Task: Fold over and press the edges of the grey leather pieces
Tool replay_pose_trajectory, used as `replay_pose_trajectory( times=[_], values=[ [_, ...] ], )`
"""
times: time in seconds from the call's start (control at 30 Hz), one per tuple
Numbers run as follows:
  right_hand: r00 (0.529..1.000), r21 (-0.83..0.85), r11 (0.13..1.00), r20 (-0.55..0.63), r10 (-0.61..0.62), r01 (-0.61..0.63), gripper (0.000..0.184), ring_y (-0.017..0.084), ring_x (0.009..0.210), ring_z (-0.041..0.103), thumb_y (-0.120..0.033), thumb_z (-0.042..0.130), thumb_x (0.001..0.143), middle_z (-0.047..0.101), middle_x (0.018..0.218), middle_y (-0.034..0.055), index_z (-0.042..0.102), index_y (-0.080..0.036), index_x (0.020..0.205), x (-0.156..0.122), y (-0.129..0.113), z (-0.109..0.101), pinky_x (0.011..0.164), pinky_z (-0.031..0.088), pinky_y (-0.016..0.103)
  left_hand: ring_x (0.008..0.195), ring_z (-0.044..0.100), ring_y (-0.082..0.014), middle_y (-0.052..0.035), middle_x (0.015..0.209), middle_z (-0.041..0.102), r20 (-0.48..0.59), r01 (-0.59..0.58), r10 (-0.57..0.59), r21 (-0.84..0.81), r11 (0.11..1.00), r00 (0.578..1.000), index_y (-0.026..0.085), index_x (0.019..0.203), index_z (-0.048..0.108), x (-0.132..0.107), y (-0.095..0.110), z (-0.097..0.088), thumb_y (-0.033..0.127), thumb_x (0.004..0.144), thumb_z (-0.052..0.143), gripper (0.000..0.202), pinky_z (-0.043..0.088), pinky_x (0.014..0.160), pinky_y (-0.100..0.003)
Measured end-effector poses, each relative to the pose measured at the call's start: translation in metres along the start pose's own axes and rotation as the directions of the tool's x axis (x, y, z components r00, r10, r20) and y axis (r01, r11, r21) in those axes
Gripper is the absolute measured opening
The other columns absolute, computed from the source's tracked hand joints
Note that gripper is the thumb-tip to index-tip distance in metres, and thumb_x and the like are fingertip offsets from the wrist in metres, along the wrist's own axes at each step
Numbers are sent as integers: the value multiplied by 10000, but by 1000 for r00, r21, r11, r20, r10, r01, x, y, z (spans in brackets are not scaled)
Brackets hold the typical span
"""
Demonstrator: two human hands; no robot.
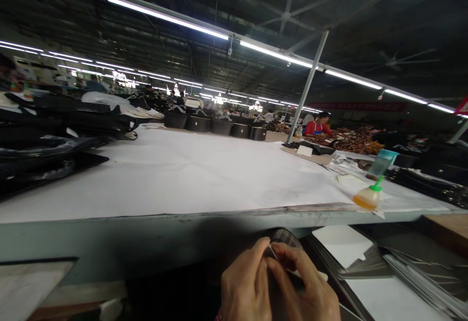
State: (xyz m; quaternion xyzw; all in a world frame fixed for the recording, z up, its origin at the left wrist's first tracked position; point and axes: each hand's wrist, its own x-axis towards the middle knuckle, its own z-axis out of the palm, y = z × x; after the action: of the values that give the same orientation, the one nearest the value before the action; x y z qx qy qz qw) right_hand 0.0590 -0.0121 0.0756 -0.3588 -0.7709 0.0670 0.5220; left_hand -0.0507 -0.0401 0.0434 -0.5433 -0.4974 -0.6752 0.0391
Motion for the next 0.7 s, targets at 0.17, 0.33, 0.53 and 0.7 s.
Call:
replay_pose_trajectory(
  times=[0.17, 0.33, 0.53, 0.7],
  values=[
    [995, -40, 999, 97, -5, 9, 178, 170, 702, 711, -368, 571, 993, 713, 805, -2, 680, -253, 913, 7, 6, -6, 646, 580, 239, 919, 793, -163, -67, 1043, 819, 37, -20, 18, 55, 998, 999, 224, 1268, 623, -8, -7, 5, 69, 959, 473, 376, 594, 851, -206],
    [980, -42, 997, 192, -60, 69, 109, 123, 626, 689, -188, 648, 944, 685, 732, -45, 612, -236, 853, 17, 9, -7, 585, 558, 175, 867, 798, -181, -52, 986, 823, 96, 7, -12, 44, 999, 995, 232, 1243, 637, -8, -10, 5, 103, 956, 477, 353, 606, 817, -239],
    [908, 2, 925, 191, -372, 379, 168, 171, 696, 584, -72, 511, 963, 641, 807, 0, 566, -229, 947, 18, 11, -9, 661, 476, 309, 663, 754, -133, 28, 752, 762, 227, 125, -115, -28, 992, 967, 261, 990, 687, 9, 0, -8, 138, 935, 443, 278, 557, 646, -183],
    [855, 37, 874, 190, -482, 485, 141, 169, 718, 542, -76, 492, 990, 627, 816, 18, 558, -200, 979, 21, 6, -20, 664, 430, 314, 704, 746, -127, 5, 798, 770, 423, 231, -164, -111, 967, 891, 220, 1002, 709, 24, 11, -24, 161, 939, 537, 192, 553, 672, -151]
  ],
)
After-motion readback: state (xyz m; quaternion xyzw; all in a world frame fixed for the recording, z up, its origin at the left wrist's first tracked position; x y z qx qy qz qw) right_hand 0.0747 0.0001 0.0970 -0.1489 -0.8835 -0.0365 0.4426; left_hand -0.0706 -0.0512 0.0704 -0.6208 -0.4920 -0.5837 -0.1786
